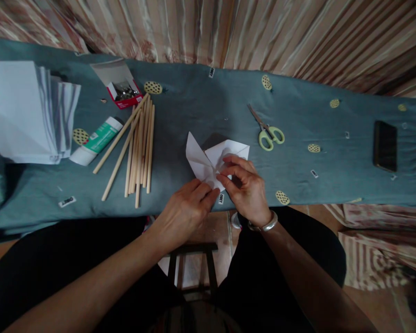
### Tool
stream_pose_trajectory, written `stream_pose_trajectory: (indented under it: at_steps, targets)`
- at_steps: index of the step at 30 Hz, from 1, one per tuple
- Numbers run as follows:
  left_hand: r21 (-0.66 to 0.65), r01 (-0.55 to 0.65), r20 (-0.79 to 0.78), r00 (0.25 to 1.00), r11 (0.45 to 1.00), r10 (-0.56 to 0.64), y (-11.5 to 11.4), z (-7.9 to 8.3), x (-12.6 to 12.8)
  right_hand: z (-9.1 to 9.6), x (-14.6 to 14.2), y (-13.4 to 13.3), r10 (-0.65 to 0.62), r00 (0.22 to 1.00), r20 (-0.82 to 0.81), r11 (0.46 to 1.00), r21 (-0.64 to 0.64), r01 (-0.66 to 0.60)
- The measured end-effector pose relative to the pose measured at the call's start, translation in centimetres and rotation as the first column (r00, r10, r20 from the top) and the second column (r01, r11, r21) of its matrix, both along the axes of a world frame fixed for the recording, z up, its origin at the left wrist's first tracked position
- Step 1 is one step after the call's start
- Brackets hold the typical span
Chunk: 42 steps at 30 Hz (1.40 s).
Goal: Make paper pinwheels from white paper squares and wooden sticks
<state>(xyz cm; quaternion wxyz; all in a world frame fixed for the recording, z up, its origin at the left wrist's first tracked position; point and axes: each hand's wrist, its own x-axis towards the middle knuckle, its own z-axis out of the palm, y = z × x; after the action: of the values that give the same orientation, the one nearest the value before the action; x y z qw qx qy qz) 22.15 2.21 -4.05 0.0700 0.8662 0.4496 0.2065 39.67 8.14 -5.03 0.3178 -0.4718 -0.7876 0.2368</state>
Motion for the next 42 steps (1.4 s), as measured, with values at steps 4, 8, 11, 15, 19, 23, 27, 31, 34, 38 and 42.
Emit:
stream_pose_trajectory:
  at_steps: [4,8,11,15,19,23,27,31,34,38,42]
  targets:
    - [0.001,-0.011,0.003,1.000,1.000,0.011,0.07,-0.04,0.08,-0.05,-0.05,-0.08,-0.005,1.000,0.014,1.000,0.017,0.004]
    - [0.014,-0.006,0.012,1.000,1.000,0.006,0.18,-0.02,0.14,-0.04,-0.11,-0.11,-0.016,1.000,0.022,1.000,0.020,0.016]
    - [0.010,-0.003,0.019,1.000,1.000,0.002,0.20,-0.02,0.15,-0.04,-0.11,-0.09,-0.019,1.000,0.022,1.000,0.011,0.019]
    - [0.012,0.000,0.013,1.000,1.000,0.000,0.15,-0.04,0.13,-0.07,-0.09,-0.06,-0.017,1.000,0.018,1.000,0.000,0.017]
    - [0.013,-0.003,0.005,1.000,1.000,0.003,0.10,-0.08,0.13,-0.05,-0.08,-0.05,-0.013,1.000,0.018,1.000,-0.004,0.013]
    - [0.021,0.004,0.014,1.000,1.000,-0.004,0.07,-0.13,0.13,0.00,-0.07,-0.07,-0.012,1.000,0.018,1.000,0.001,0.012]
    - [0.010,0.012,0.003,1.000,1.000,-0.012,0.03,-0.16,0.10,0.02,-0.03,-0.08,-0.007,1.000,0.023,1.000,0.000,0.007]
    - [0.028,0.007,-0.001,1.000,1.000,-0.007,0.05,-0.19,0.08,0.01,0.01,-0.06,0.002,1.000,0.023,1.000,0.001,-0.002]
    - [0.027,0.004,-0.018,1.000,1.000,-0.004,0.07,-0.10,0.08,-0.01,0.01,-0.06,-0.001,1.000,0.029,1.000,-0.004,0.001]
    - [0.014,0.011,-0.009,1.000,1.000,-0.011,0.04,0.08,0.08,-0.02,-0.02,-0.11,-0.003,0.999,0.033,1.000,-0.001,0.003]
    - [0.013,0.014,0.006,1.000,1.000,-0.014,0.06,0.05,0.09,0.04,-0.06,-0.17,-0.002,0.999,0.046,1.000,-0.001,0.002]
